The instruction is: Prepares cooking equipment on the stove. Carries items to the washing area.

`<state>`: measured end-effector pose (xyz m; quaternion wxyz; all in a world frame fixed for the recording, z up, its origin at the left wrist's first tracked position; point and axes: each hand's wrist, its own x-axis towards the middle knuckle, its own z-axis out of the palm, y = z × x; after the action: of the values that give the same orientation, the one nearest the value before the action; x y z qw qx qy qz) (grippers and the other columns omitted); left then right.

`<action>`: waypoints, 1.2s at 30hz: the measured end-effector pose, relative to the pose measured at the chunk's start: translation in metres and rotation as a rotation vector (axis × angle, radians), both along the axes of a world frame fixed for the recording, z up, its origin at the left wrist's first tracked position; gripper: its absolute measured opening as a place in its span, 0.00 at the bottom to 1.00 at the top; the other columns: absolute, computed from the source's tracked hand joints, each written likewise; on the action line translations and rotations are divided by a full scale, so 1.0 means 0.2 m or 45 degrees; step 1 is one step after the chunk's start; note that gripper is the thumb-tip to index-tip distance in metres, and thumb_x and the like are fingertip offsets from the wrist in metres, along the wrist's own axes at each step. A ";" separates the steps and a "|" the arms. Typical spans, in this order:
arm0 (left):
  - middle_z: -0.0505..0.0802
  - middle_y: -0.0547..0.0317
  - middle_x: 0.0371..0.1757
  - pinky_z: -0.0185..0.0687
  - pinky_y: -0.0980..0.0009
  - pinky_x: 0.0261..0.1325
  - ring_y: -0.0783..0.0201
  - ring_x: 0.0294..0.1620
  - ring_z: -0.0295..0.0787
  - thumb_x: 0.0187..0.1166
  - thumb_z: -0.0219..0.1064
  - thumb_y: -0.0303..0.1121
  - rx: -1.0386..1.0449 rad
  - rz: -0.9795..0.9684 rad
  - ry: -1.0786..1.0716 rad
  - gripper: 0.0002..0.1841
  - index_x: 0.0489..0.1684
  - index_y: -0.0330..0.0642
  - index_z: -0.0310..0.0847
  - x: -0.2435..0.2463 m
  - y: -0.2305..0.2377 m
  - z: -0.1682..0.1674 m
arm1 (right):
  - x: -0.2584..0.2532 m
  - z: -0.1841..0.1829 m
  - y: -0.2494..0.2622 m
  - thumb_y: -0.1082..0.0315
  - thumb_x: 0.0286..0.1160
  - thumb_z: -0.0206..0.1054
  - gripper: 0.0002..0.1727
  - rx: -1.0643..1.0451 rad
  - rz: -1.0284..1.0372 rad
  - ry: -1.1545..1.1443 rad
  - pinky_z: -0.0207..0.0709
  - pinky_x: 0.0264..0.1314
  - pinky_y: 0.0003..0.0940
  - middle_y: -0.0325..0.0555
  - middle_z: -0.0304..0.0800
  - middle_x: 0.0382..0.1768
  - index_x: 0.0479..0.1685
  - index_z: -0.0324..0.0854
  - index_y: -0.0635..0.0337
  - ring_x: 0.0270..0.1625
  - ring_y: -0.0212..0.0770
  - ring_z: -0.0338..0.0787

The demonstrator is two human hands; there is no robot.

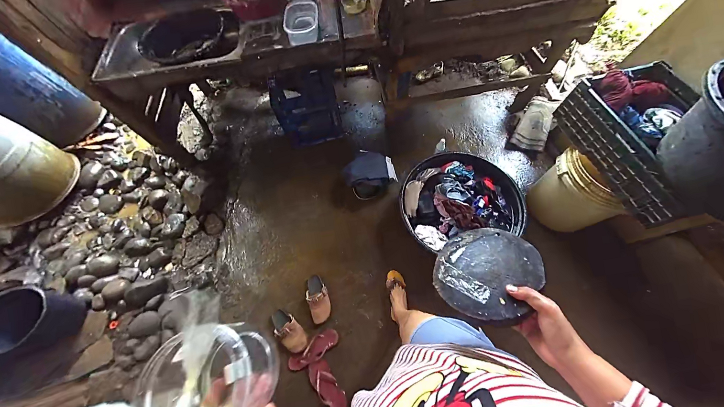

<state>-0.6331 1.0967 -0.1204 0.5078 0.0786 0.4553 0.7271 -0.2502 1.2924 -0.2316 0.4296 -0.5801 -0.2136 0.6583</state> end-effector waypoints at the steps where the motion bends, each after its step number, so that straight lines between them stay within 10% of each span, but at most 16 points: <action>1: 0.92 0.45 0.65 0.88 0.55 0.65 0.48 0.64 0.91 0.73 0.70 0.56 0.017 -0.007 -0.004 0.35 0.75 0.44 0.72 -0.01 0.18 -0.01 | -0.01 -0.01 0.08 0.65 0.77 0.61 0.12 0.011 -0.004 -0.024 0.92 0.42 0.38 0.51 0.96 0.38 0.50 0.81 0.64 0.39 0.42 0.97; 6: 0.91 0.41 0.62 0.92 0.52 0.57 0.44 0.58 0.94 0.64 0.78 0.52 0.020 -0.043 -0.098 0.38 0.74 0.43 0.72 -0.14 0.98 -0.04 | -0.18 -0.03 0.61 0.66 0.74 0.63 0.12 -0.002 -0.019 -0.097 0.92 0.38 0.37 0.51 0.95 0.34 0.48 0.81 0.67 0.35 0.41 0.96; 9: 0.92 0.40 0.61 0.93 0.53 0.57 0.45 0.56 0.94 0.75 0.64 0.46 -0.041 0.004 -0.116 0.29 0.74 0.40 0.69 -0.21 1.37 0.00 | -0.36 0.01 0.97 0.67 0.76 0.63 0.13 -0.011 0.037 -0.053 0.92 0.39 0.38 0.52 0.95 0.36 0.52 0.79 0.67 0.36 0.42 0.96; 20: 0.93 0.46 0.56 0.92 0.55 0.59 0.49 0.54 0.95 0.84 0.53 0.34 -0.262 0.189 -0.112 0.17 0.68 0.39 0.70 -0.72 2.23 -0.04 | -1.29 0.08 2.02 0.65 0.77 0.58 0.14 0.107 0.232 0.195 0.92 0.47 0.39 0.48 0.94 0.41 0.55 0.77 0.62 0.43 0.40 0.96; 36: 0.94 0.48 0.57 0.92 0.57 0.59 0.52 0.58 0.94 0.74 0.66 0.35 -0.288 -0.555 0.166 0.28 0.74 0.40 0.67 -1.33 3.58 -0.03 | -1.58 0.18 3.02 0.66 0.81 0.63 0.17 0.075 -0.199 0.041 0.92 0.49 0.44 0.58 0.94 0.45 0.60 0.76 0.70 0.45 0.48 0.96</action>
<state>-0.8993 1.8135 -0.1264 0.6277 0.1642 0.5377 0.5385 -0.5664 1.8955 -0.1963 0.4999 -0.5715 -0.1799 0.6254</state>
